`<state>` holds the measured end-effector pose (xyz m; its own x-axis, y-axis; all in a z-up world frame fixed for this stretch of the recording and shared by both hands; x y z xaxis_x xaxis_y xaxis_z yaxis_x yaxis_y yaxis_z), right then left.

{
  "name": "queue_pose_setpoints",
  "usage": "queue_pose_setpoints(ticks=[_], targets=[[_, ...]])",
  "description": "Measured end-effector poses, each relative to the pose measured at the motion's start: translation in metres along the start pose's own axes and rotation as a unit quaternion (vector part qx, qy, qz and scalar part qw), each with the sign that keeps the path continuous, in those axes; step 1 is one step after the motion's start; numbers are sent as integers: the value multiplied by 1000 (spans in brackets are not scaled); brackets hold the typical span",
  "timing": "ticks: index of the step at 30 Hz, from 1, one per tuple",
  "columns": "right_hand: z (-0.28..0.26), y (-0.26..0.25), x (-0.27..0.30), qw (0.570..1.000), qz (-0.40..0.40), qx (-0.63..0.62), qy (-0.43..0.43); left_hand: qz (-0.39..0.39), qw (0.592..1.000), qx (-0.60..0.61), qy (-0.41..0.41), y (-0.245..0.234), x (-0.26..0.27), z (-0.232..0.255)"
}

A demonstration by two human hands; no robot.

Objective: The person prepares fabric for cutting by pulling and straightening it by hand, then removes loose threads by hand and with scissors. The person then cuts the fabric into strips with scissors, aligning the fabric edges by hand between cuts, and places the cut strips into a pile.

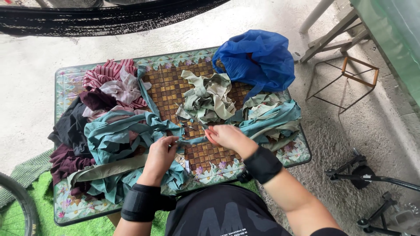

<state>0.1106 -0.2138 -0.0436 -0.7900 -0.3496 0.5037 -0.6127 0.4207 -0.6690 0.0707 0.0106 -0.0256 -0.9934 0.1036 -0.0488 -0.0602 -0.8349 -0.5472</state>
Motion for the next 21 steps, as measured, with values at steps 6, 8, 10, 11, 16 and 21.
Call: queue_pose_setpoints(ticks=[6, 8, 10, 11, 16, 21], targets=[[33, 30, -77, 979, 123, 157, 49, -66, 991, -57, -106, -7, 26, -22], [39, 43, -87, 979, 140, 148, 27, -70, 985, -49, -149, -17, 28, -11], [23, 45, -82, 978, 154, 139, 3, -72, 977, -40, -195, -22, 34, -13], [-1, 39, -73, 979, 158, 117, -48, -78, 982, 16, -172, -19, 34, -13], [-104, 8, 10, 961, -33, -124, -244, -63, 989, 115, -75, -14, 20, 30], [-18, -63, 19, 935, 83, -259, -229, -84, 989, 50, -111, -32, 1, 61]])
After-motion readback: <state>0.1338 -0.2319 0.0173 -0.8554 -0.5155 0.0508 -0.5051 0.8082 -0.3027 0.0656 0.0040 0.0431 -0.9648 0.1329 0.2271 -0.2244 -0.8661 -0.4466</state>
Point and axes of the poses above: each hand's wrist, its own x-axis away from the middle knuckle, its own y-axis out of the palm, z = x × y, the point moved 8 cm from there along -x, towards the middle knuckle, and after that the axes turned 8 degrees about x, right-handed, at the moved point
